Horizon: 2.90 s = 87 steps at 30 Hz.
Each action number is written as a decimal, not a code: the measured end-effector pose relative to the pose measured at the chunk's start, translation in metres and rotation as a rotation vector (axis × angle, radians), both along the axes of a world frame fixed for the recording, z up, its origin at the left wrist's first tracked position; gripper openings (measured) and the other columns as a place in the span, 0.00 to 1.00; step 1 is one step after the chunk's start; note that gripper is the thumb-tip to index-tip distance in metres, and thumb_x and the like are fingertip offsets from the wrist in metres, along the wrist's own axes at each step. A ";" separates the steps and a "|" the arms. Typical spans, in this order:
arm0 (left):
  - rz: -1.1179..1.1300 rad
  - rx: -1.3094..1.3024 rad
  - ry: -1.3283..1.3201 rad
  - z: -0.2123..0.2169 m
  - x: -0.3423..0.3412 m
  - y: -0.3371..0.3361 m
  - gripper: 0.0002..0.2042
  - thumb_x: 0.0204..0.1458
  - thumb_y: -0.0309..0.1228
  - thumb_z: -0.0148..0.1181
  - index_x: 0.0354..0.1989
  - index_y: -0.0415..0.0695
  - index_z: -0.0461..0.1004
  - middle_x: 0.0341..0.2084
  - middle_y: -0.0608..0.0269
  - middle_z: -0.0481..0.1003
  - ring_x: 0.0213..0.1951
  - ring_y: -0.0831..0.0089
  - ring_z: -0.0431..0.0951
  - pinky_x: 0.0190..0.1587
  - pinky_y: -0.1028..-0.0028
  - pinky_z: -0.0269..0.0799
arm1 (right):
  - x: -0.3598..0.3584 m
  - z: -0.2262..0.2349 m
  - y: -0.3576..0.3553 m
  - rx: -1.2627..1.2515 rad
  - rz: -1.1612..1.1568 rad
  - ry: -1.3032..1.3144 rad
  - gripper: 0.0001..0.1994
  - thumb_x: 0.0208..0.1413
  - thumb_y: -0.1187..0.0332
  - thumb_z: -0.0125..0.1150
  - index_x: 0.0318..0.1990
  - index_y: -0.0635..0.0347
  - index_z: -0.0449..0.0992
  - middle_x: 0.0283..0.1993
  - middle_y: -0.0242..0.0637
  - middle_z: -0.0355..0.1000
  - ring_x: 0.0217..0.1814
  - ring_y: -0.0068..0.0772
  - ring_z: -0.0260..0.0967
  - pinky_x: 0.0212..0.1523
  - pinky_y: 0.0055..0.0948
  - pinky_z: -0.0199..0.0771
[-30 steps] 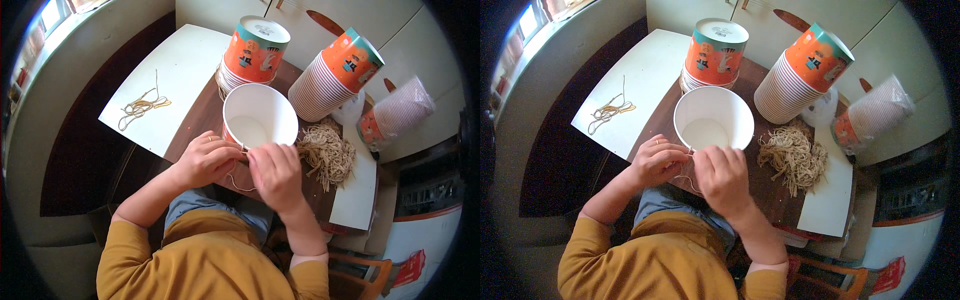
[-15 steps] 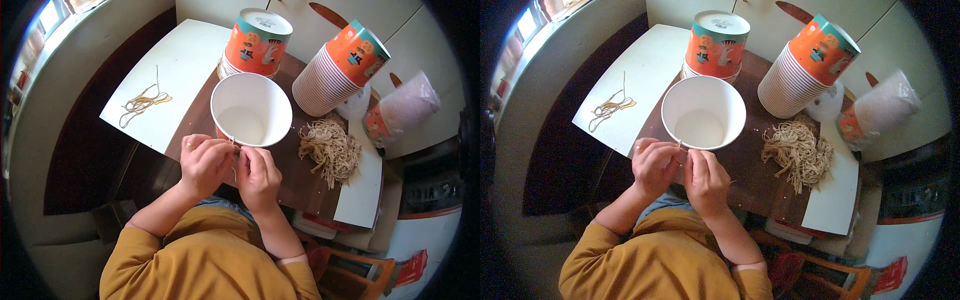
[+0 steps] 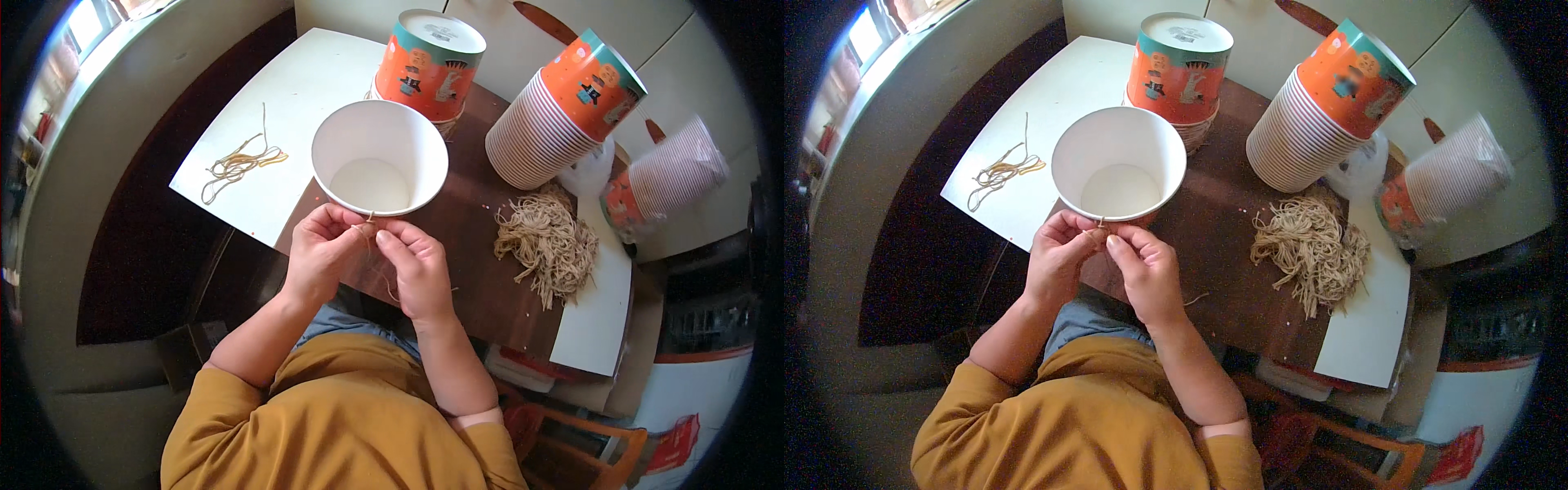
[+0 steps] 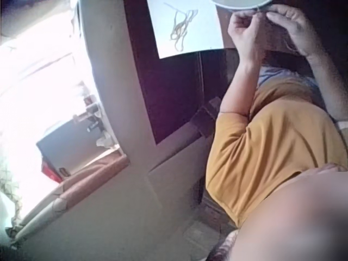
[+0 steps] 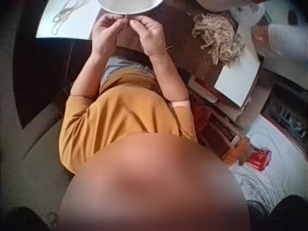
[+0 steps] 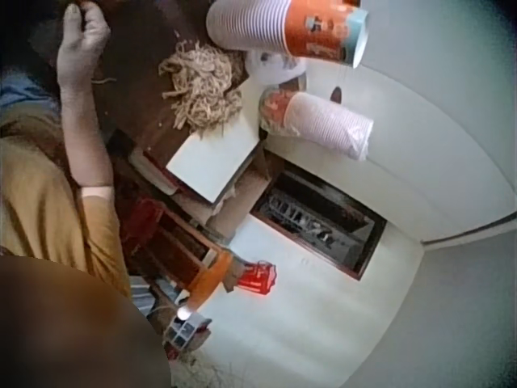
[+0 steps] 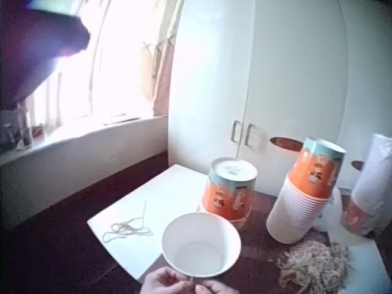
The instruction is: Attaching thin strings to the rims of paper cups.
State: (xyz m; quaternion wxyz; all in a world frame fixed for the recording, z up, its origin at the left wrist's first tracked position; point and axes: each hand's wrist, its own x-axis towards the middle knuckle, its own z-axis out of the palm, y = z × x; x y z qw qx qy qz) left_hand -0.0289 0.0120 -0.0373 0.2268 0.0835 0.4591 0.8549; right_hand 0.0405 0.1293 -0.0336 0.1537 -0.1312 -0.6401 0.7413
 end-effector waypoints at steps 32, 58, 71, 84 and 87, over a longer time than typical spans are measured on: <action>0.232 -0.636 1.381 0.009 -0.006 -0.010 0.10 0.40 0.23 0.66 0.33 0.42 0.76 0.28 0.60 0.77 0.32 0.63 0.77 0.37 0.67 0.74 | -0.004 -0.009 0.008 -0.880 0.033 -0.074 0.08 0.56 0.66 0.54 0.37 0.57 0.77 0.33 0.30 0.75 0.33 0.24 0.70 0.35 0.26 0.68; 0.077 -0.656 1.118 0.027 -0.007 -0.018 0.07 0.42 0.20 0.64 0.32 0.41 0.77 0.28 0.56 0.78 0.33 0.61 0.79 0.36 0.69 0.76 | -0.009 -0.006 0.023 -0.032 0.012 -0.157 0.11 0.63 0.64 0.53 0.43 0.63 0.74 0.36 0.30 0.73 0.34 0.21 0.66 0.37 0.25 0.69; 0.076 -0.362 1.121 0.025 0.008 -0.031 0.11 0.42 0.17 0.65 0.35 0.41 0.79 0.30 0.59 0.75 0.33 0.69 0.78 0.35 0.73 0.75 | 0.006 0.023 0.008 1.279 -0.176 0.494 0.12 0.50 0.63 0.62 0.43 0.52 0.77 0.49 0.37 0.68 0.49 0.41 0.65 0.49 0.41 0.62; 0.076 0.017 0.611 0.042 0.014 -0.040 0.03 0.53 0.21 0.59 0.29 0.37 0.74 0.27 0.61 0.74 0.28 0.77 0.71 0.32 0.78 0.67 | 0.009 0.033 0.039 1.209 -0.073 0.455 0.09 0.41 0.71 0.70 0.32 0.50 0.78 0.34 0.28 0.73 0.39 0.33 0.71 0.55 0.43 0.63; 0.299 0.155 0.467 0.043 -0.005 -0.040 0.04 0.57 0.24 0.56 0.31 0.37 0.73 0.28 0.63 0.73 0.29 0.79 0.69 0.34 0.79 0.64 | 0.016 0.043 0.064 1.183 0.055 0.388 0.08 0.41 0.74 0.69 0.31 0.52 0.78 0.33 0.29 0.74 0.39 0.35 0.73 0.57 0.44 0.63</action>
